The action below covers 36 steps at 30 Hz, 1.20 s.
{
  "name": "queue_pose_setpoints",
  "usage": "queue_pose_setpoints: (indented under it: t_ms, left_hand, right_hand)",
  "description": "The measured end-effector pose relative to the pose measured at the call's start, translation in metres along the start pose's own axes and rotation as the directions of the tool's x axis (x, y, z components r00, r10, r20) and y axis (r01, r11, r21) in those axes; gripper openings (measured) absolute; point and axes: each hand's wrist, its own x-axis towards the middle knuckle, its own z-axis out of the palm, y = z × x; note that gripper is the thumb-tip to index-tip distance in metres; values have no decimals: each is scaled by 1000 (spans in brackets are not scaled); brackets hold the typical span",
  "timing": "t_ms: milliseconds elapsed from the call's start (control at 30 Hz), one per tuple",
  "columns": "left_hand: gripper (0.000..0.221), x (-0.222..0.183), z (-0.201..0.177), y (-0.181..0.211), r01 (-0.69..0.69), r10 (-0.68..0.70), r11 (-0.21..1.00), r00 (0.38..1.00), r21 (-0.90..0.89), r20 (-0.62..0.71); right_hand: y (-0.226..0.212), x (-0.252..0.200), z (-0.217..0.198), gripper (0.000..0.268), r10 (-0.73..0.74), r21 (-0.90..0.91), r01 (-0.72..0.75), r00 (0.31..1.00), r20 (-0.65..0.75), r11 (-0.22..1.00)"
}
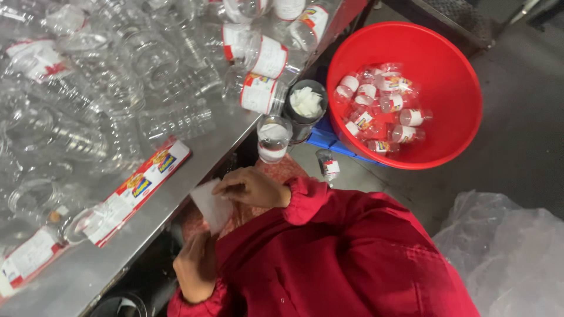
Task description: The person peels adhesive labels from sheets and applies them to clear plastic bottles by hand before placing them into a red bin.
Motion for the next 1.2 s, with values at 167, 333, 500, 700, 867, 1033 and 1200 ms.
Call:
queue_pose_setpoints:
  t_ms: [167,333,500,700,867,1033,1200]
  left_hand:
    - [10,-9,-3,-2,20,-13,997,996,-77,88]
    - [12,-10,1,-4,31,-15,995,985,-93,171]
    - [14,-14,-3,-5,140,-104,980,966,-140,236]
    - [16,-16,-5,-3,224,-186,970,935,-98,303]
    - [14,-19,-2,-10,192,-160,978,944,-86,290]
    - [11,-18,-3,-10,221,-201,975,929,-31,312]
    - [30,-9,-8,9,198,-158,959,968,-203,196]
  right_hand:
    - [-7,-3,-11,43,-165,61,167,986,-36,984]
    - [10,-10,-1,29,42,173,-58,994,98,983]
    - [9,-9,-2,37,-203,39,208,974,-101,977]
    - [28,-12,13,32,41,343,-87,989,140,935]
    - [21,-11,8,34,-35,242,11,995,96,970]
    - [15,-16,9,23,-27,288,-26,984,179,957]
    - [-4,-23,7,24,74,227,-85,996,57,970]
